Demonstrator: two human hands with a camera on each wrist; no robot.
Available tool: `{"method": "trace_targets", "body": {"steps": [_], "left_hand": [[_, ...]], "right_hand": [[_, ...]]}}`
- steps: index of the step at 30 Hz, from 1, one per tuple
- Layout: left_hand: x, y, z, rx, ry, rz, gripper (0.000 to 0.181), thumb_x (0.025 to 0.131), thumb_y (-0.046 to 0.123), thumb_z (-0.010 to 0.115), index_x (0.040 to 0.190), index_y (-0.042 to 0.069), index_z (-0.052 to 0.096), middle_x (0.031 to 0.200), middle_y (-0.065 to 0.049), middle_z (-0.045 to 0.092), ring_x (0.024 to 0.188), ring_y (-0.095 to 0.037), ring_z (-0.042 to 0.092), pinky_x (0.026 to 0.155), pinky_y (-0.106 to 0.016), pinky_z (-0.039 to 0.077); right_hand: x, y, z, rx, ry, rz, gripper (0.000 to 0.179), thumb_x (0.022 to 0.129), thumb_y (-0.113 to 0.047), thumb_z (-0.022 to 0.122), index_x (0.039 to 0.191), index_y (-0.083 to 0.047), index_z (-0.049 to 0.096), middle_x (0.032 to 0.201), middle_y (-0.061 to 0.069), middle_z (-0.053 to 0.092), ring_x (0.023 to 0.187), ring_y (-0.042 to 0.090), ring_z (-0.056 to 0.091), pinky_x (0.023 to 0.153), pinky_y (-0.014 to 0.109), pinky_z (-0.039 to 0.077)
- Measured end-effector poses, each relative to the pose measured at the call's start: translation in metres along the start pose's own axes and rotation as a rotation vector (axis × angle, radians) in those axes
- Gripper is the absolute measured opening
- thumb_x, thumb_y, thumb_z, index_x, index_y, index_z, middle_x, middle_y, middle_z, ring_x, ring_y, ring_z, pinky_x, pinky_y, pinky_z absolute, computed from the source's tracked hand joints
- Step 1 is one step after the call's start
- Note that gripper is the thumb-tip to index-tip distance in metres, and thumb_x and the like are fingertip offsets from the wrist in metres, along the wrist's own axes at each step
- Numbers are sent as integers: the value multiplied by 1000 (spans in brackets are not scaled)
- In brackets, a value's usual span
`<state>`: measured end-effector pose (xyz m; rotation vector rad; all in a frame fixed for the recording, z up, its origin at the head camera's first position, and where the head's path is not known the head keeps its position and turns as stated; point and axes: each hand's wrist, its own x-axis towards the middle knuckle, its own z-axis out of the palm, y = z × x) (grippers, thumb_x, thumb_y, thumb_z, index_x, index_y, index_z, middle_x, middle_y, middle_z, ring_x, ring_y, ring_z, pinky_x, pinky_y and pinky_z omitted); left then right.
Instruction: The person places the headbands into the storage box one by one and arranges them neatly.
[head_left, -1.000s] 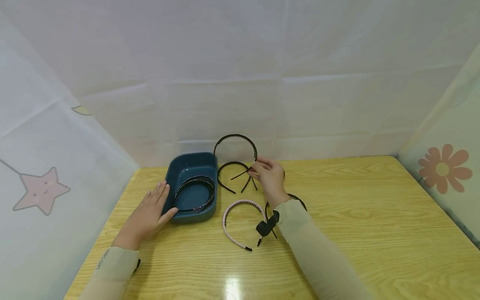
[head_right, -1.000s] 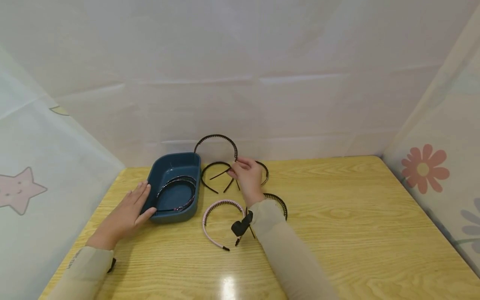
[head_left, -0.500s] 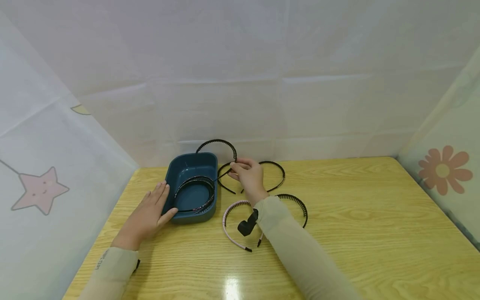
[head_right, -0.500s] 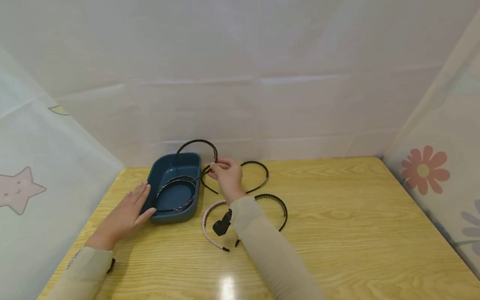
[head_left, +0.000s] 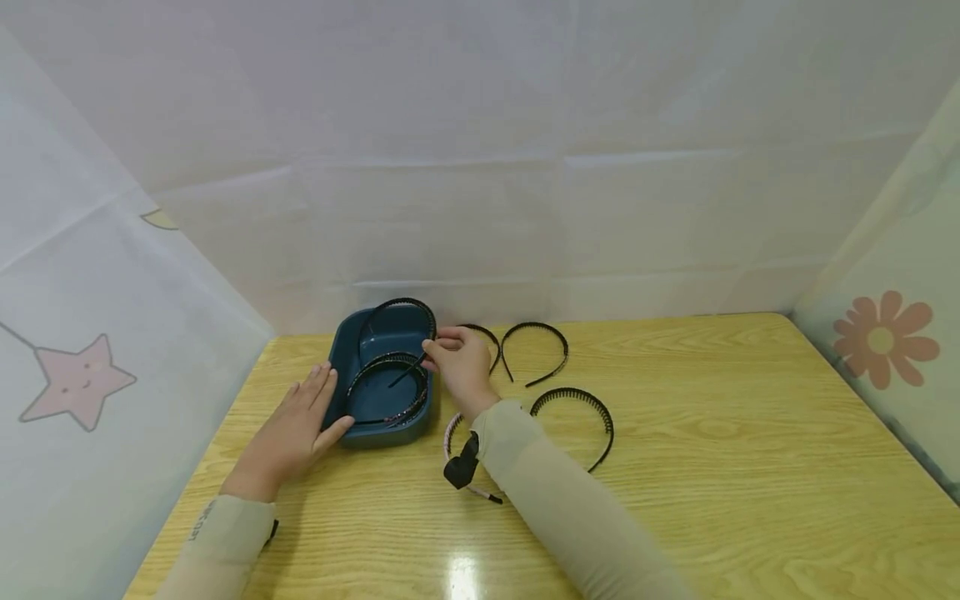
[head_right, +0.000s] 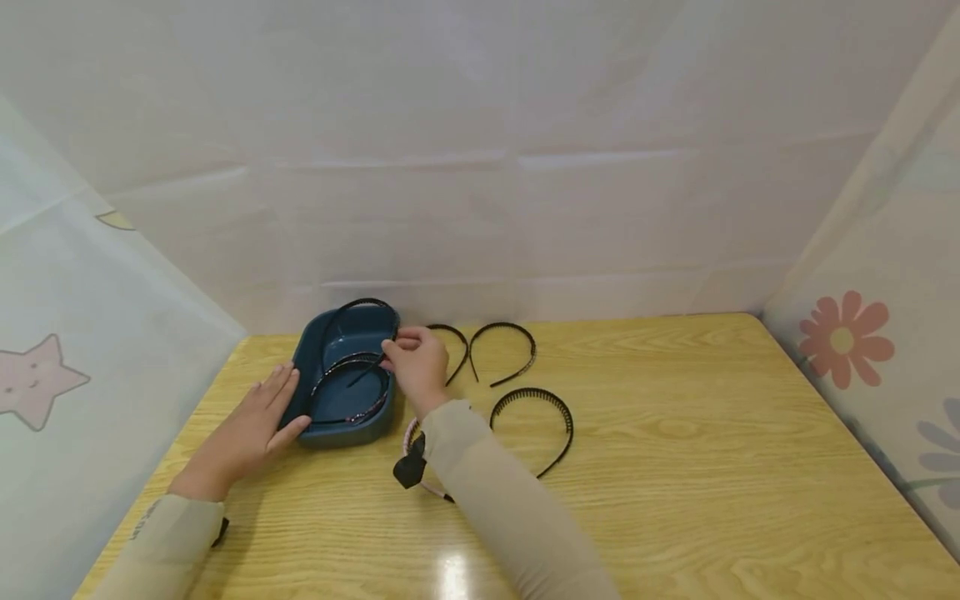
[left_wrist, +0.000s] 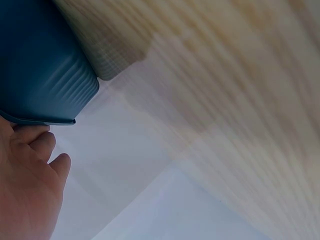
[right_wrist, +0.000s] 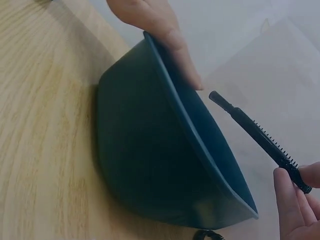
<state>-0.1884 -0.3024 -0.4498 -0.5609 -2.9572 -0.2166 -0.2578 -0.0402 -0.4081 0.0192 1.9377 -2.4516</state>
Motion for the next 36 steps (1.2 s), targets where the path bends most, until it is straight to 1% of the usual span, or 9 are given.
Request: {"method": "trace_targets", "body": {"steps": [3,7,12,15,19,24,28,31,36], "left_hand": [[0,1,-1,-3,1,0,80,96,54,39,149,-2,16,155,-19,10,142,-34,7,114,-52,10],[-2,1,-2,-7,1,-3,80,96,54,40,148,-3,17,155,-20,10,142,-35,8,114,-52,10],[-3,1,-1,-9,-6,-5,80,96,54,40,149,-2,15,155,-19,9,143,-33,5,115,-51,6],[-3,1,-1,-14,-1,-1,80,96,53,40,149,-2,15,155,-19,9,143,-33,5,116,-49,4],[-3,2,-2,-14,5,0,80,96,53,40,149,-2,16,155,-19,10,143,-33,6,115,-51,7],[-3,2,-3,-12,0,-5,80,96,53,40,149,-2,15,155,-19,9,142,-34,6,115,-52,8],[-3,2,-4,-11,-8,-9,81,96,53,40,149,-2,14,155,-19,8,142,-34,6,115,-51,8],[-3,4,-6,-13,-13,-10,80,97,53,40,149,-2,14,155,-20,8,142,-34,6,115,-51,8],[-4,6,-8,-14,-5,-4,80,97,52,41,149,-3,16,155,-21,10,142,-35,8,114,-53,10]], "right_hand": [[-2,2,6,-45,-1,-6,33,84,-4,70,115,2,61,90,11,63,86,35,66,68,31,59],[-4,6,13,-96,-5,-11,29,84,-5,70,112,-1,62,89,9,61,79,31,68,66,29,59],[-5,13,16,-222,10,-24,26,84,-8,71,109,-3,64,86,6,60,71,25,68,64,30,59],[-5,15,15,-284,14,-42,26,84,-8,71,109,-3,64,85,5,60,72,26,68,64,30,59],[-4,16,15,-315,7,-59,27,84,-7,70,110,-1,63,85,5,61,74,28,69,63,29,59],[-3,15,15,-366,-4,-61,29,85,-8,70,112,-1,64,85,4,63,70,22,68,60,23,57],[-3,15,14,-418,-18,-72,31,85,-10,71,114,-2,64,88,4,64,68,14,67,60,21,56],[-4,15,12,-480,-28,-110,32,85,-13,71,114,-3,65,92,5,66,73,10,66,63,22,56],[-9,13,9,-589,-64,-207,32,85,-13,71,114,-3,65,102,9,66,85,14,64,68,22,55]]}}
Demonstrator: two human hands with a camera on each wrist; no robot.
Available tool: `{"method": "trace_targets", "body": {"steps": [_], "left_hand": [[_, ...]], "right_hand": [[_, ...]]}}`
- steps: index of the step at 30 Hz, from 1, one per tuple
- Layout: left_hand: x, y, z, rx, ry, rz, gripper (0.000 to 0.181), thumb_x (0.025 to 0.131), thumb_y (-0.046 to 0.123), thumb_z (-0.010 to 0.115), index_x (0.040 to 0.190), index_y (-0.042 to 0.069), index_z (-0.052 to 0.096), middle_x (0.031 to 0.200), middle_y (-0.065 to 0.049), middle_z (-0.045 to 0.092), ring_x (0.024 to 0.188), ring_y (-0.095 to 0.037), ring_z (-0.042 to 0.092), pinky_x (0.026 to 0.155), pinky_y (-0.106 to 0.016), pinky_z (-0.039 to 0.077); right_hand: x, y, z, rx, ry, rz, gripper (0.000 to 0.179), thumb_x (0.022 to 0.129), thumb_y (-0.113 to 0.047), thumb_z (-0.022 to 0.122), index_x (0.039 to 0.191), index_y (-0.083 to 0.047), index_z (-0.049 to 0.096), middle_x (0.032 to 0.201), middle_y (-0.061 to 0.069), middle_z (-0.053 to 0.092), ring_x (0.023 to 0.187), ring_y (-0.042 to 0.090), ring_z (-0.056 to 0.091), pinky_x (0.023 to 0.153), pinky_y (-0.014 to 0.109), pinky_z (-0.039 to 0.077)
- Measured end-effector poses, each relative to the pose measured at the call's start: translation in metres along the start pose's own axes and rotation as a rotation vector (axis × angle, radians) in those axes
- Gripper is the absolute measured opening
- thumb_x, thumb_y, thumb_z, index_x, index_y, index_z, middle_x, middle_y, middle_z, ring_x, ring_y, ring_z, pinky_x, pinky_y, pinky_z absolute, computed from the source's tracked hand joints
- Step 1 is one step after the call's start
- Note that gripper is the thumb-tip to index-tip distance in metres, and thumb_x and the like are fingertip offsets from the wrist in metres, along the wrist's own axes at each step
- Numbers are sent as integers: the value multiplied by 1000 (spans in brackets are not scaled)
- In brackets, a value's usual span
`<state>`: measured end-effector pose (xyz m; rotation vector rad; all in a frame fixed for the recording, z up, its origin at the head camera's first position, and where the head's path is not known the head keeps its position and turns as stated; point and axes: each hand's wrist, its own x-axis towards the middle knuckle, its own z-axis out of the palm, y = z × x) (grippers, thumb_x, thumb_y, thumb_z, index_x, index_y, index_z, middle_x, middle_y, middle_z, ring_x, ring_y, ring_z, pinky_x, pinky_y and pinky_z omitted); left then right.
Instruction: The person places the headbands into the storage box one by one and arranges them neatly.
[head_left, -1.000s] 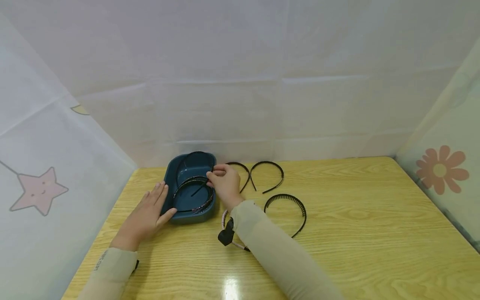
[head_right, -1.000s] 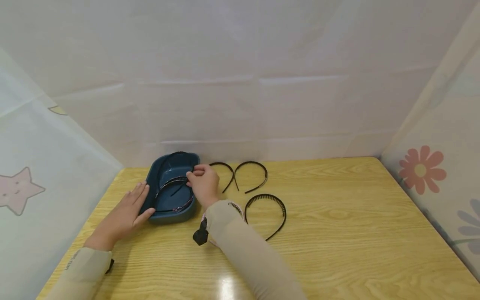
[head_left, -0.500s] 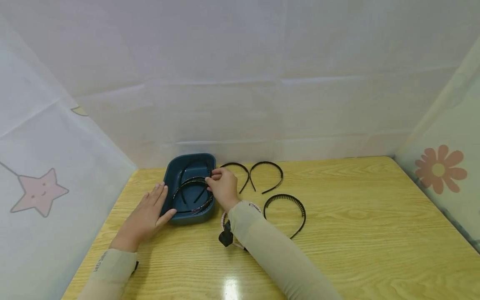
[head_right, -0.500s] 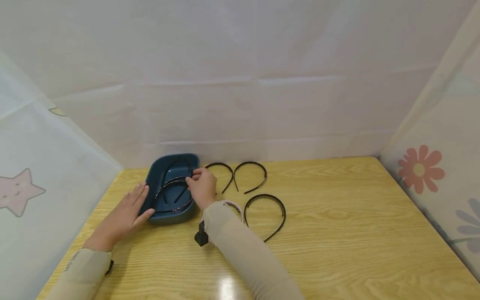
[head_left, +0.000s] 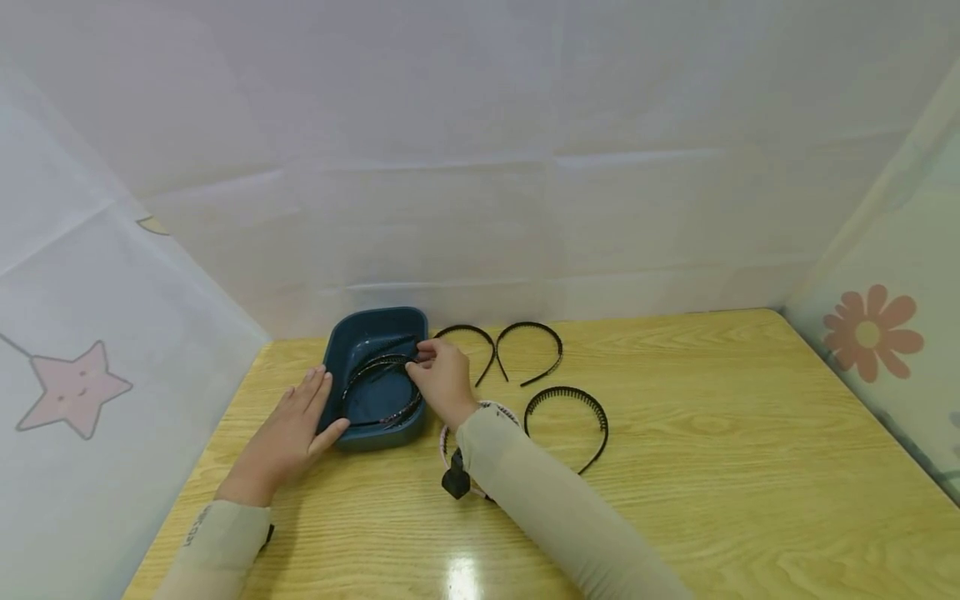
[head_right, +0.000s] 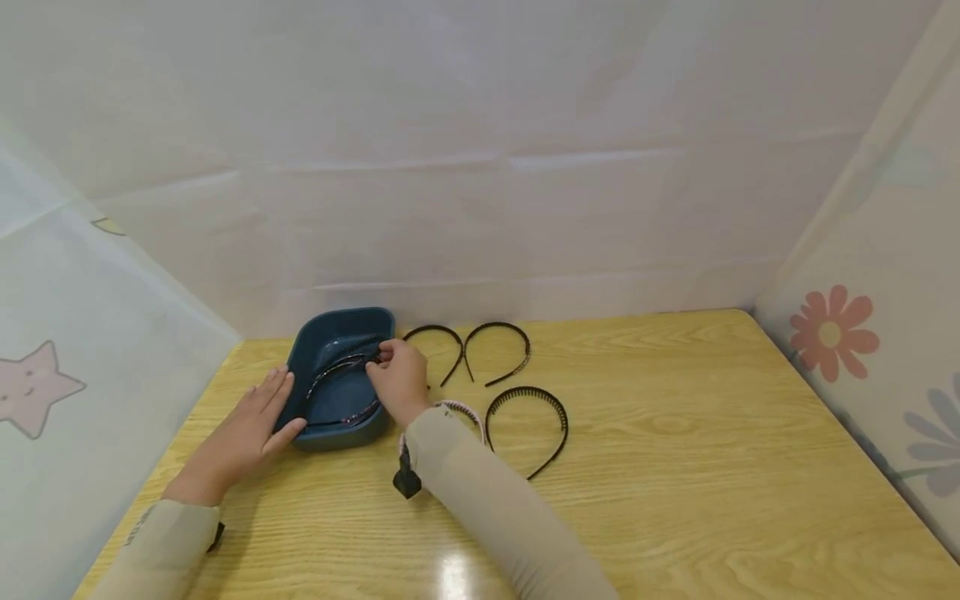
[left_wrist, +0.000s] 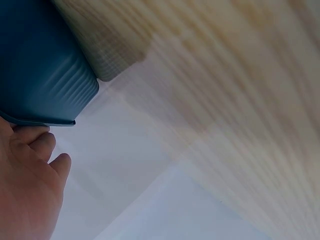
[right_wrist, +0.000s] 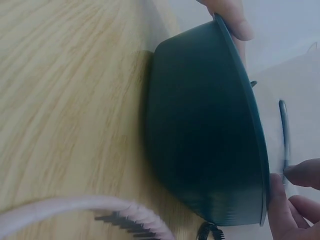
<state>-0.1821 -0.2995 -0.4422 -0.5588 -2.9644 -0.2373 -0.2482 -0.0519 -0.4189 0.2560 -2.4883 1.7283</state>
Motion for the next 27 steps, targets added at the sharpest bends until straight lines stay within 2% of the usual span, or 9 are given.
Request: {"method": "trace_targets", "body": {"steps": [3,8,12,18,22,25,27], "left_hand": [[0,0,0,-3,3,3,80,97,52,41,149,-2,15,155,-21,10,142,-35,8,114,-53,11],[0,-1,1,-8,3,1,80,96,53,41,149,-2,14,155,-19,9,142,-34,6,114,-52,9],[-1,-3,3,-5,3,1,80,96,53,40,149,-2,15,155,-19,9,142,-34,6,115,-51,9],[-1,-5,4,-3,1,-4,80,96,53,40,149,-2,14,155,-19,8,142,-34,6,115,-50,7],[0,-4,3,-3,-3,-4,80,96,53,40,149,-2,14,155,-19,9,142,-34,6,115,-51,8],[0,-3,2,-1,-6,-3,81,96,53,40,149,-2,14,155,-20,9,142,-35,7,114,-52,9],[0,-3,2,2,-7,-4,81,96,54,40,149,-1,14,155,-20,9,142,-35,7,114,-52,9]], "right_hand": [[-3,1,-3,-5,-27,-32,30,85,-10,70,115,-5,64,104,10,65,84,12,63,68,21,54],[-8,2,-12,52,-79,-58,27,87,-8,66,114,-9,64,105,12,64,84,10,61,71,21,53],[-13,2,-21,99,-98,-57,22,89,-9,64,111,-12,65,102,8,64,85,10,60,72,23,53],[-17,6,-37,216,-100,32,18,92,-11,58,107,-10,67,101,6,64,83,15,62,70,26,55],[-20,12,-52,273,-123,91,20,93,-11,57,110,-5,66,101,8,62,82,21,64,75,37,57],[-21,17,-66,237,-134,84,18,93,-11,57,108,-7,66,97,8,62,84,26,64,77,43,56],[-21,20,-76,148,-139,54,16,94,-13,57,107,-10,67,94,5,62,83,26,63,75,41,56]]}}
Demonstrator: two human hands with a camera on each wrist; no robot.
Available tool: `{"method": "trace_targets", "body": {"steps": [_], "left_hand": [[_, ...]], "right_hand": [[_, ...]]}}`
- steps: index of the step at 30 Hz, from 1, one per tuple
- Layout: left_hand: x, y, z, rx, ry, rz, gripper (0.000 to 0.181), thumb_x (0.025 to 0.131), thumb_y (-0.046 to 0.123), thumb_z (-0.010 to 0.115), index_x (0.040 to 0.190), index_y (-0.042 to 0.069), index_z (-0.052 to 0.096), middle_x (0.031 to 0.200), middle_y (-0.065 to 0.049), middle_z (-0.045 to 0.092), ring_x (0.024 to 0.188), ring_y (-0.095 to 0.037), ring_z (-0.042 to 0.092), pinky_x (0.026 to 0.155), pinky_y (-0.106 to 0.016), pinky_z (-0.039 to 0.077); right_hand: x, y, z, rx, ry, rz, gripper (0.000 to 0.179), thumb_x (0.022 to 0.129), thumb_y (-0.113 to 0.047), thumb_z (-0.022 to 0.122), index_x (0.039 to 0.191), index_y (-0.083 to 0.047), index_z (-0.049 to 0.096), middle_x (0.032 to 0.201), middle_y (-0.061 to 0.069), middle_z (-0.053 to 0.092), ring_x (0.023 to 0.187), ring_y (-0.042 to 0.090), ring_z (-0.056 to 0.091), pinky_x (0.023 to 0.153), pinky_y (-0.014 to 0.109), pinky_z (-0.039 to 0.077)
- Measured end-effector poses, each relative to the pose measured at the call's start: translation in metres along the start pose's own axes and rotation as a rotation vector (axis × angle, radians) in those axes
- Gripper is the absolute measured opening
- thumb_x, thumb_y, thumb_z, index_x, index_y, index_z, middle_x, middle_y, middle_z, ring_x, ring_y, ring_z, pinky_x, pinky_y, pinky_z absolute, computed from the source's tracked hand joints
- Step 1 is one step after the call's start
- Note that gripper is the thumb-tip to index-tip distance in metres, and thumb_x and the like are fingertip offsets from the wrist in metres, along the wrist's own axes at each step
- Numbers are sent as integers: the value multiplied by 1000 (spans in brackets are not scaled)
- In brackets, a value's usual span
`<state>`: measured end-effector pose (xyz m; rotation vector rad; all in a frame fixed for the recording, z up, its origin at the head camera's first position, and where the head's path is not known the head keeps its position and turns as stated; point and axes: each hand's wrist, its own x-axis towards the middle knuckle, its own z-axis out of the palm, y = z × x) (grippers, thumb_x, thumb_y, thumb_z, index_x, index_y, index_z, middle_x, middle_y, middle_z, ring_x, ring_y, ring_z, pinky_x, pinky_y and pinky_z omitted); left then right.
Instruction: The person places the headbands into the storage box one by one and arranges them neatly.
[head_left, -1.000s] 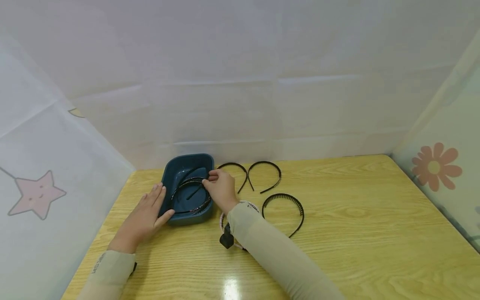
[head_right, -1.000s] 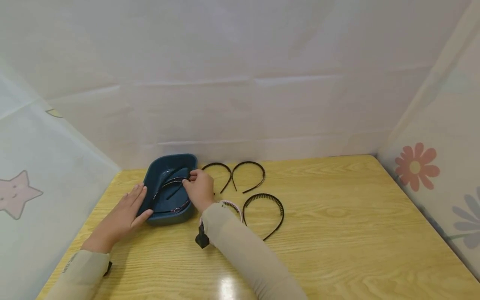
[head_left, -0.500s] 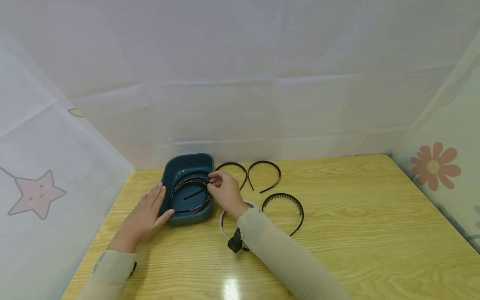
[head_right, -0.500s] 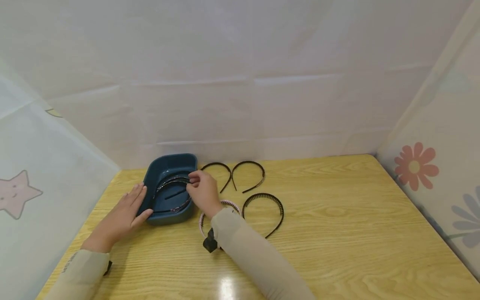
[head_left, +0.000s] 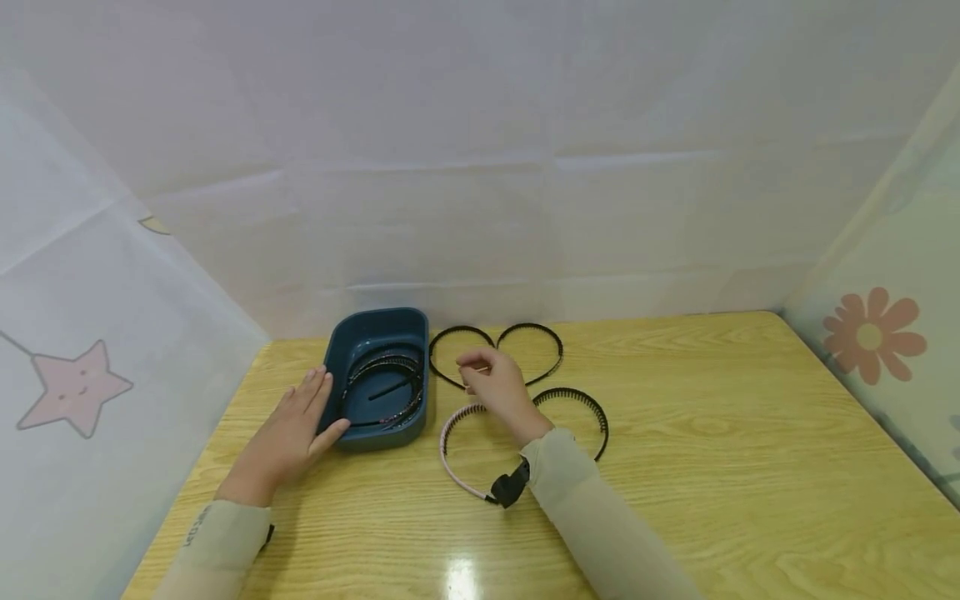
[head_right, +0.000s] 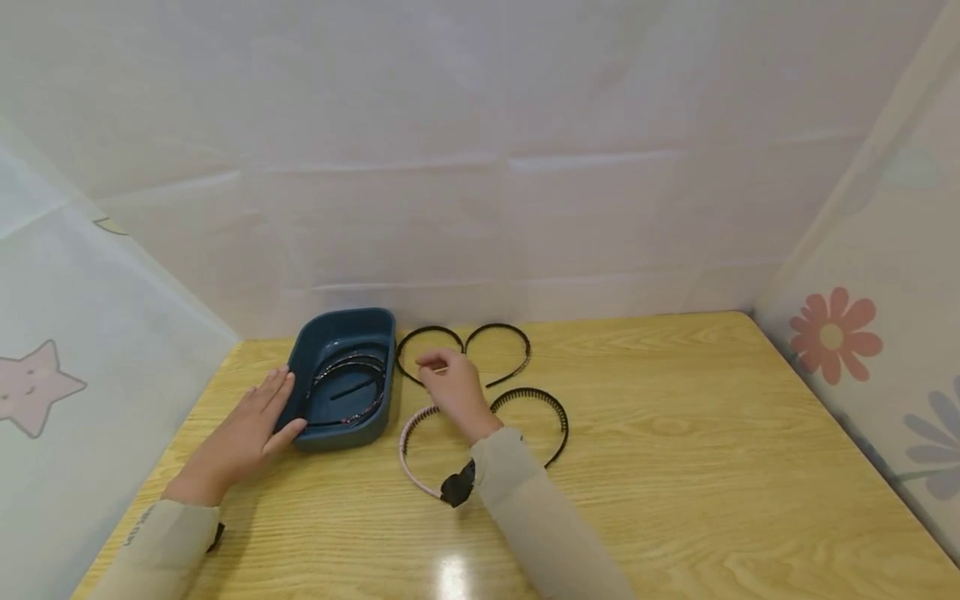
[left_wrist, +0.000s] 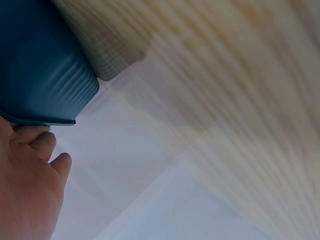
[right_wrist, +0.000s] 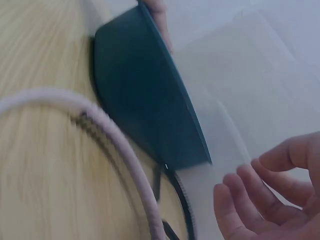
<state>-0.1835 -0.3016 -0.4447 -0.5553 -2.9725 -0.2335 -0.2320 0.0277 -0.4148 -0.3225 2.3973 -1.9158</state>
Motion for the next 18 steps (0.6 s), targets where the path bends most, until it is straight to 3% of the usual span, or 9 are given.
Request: {"method": "trace_targets", "body": {"steps": [5,18], "left_hand": [[-1,1,0,-2,5,-2,81,96,54,40,149,-2,15,155,-20,10,142,-35,8,115,-52,9],[0,3,0,-5,9,3,80,97,53,39,149,-1,13,155,-19,8,142,-35,6,115,-52,9]], "right_hand": [[-6,6,-23,-210,-9,-68,13,94,-15,58,103,-15,67,90,-2,63,81,14,59,71,31,52],[-12,23,-90,-462,-24,-79,17,91,-15,63,107,-10,65,95,0,65,87,16,61,76,35,53]]}}
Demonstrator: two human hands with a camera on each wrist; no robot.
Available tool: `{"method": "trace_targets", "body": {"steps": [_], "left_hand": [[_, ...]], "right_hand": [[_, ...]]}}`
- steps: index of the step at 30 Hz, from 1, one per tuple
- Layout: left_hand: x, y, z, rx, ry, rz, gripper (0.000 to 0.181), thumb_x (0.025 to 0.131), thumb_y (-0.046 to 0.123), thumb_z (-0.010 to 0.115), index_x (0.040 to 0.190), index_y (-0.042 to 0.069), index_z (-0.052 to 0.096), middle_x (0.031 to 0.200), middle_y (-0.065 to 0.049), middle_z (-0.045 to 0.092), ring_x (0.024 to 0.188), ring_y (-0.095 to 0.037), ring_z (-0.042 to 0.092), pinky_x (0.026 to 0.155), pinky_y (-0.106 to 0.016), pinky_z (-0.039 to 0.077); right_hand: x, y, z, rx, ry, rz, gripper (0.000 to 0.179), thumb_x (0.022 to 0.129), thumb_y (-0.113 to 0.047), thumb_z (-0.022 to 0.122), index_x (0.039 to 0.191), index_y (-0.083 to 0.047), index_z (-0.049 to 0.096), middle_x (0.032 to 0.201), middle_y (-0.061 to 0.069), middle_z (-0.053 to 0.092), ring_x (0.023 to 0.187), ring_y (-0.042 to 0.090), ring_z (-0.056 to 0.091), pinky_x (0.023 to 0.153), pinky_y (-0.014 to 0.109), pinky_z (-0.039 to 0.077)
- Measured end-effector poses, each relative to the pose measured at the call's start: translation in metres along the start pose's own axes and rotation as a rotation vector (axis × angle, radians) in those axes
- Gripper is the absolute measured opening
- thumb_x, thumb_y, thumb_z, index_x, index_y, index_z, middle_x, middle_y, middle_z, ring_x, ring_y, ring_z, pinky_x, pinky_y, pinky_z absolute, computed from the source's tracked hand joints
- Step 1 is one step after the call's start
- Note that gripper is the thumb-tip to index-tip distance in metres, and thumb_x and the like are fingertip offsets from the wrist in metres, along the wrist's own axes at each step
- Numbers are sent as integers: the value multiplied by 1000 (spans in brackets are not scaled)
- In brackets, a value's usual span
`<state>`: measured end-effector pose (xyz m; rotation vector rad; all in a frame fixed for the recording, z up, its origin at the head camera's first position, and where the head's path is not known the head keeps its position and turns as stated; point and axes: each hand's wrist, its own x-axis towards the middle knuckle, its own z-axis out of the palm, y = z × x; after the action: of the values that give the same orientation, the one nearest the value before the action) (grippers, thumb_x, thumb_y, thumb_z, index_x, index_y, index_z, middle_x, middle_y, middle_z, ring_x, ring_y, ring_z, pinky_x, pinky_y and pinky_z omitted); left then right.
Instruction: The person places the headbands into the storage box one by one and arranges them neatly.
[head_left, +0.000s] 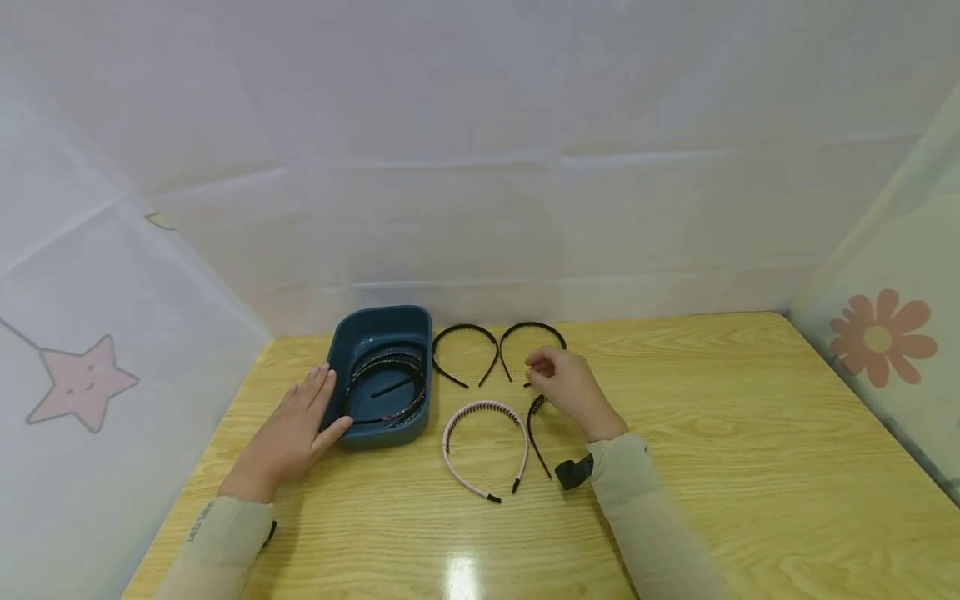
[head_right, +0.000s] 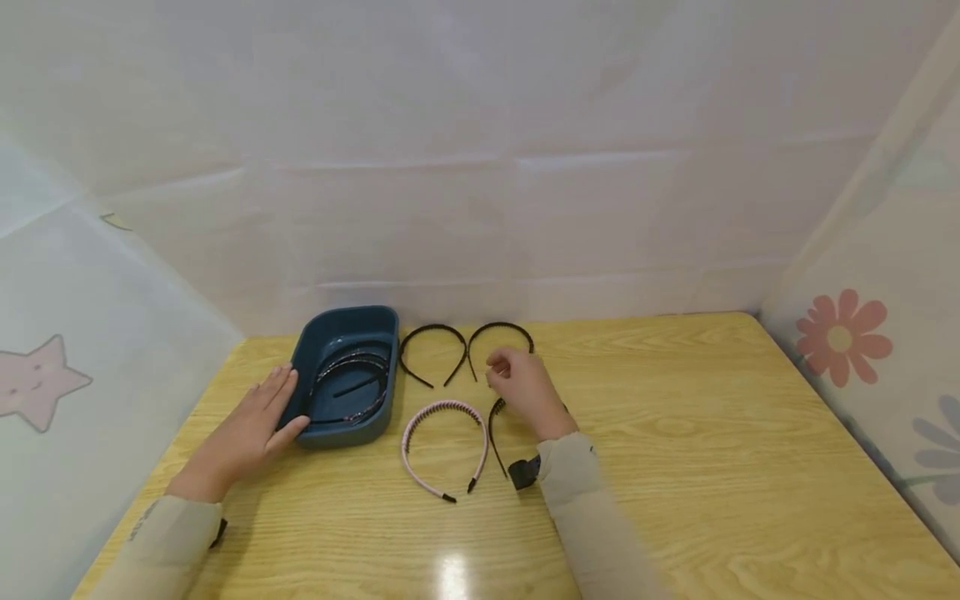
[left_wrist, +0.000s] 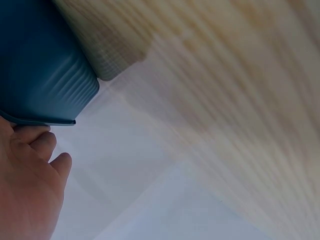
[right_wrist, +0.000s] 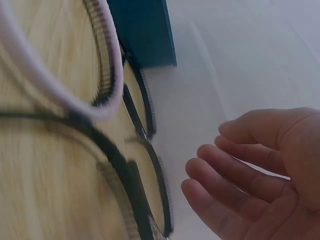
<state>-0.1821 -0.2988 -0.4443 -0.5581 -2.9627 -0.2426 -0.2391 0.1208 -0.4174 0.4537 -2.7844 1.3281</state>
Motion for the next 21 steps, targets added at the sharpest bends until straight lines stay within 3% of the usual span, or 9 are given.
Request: {"method": "trace_targets", "body": {"steps": [8,15,21], "left_hand": [[0,3,-3,2,-11,-7,81,96,54,39,149,-1,13,156,-19,8,142,-35,6,115,-51,8],[0,3,-2,-8,-7,-8,80,96,54,39,149,-1,14,156,-18,7,143,-33,5,115,-51,7],[0,3,-3,-8,0,-4,80,97,53,40,149,-1,14,156,-19,8,142,-34,6,115,-51,8]], "right_hand": [[-7,20,-31,-126,-50,12,24,91,-16,63,113,-7,64,99,4,65,90,20,61,76,38,53],[-14,32,-46,-137,-107,62,29,90,-15,64,116,-3,63,113,14,61,97,28,59,77,41,54],[-18,37,-53,-161,-150,100,29,90,-14,64,115,1,62,109,16,61,96,30,59,78,43,53]]}}
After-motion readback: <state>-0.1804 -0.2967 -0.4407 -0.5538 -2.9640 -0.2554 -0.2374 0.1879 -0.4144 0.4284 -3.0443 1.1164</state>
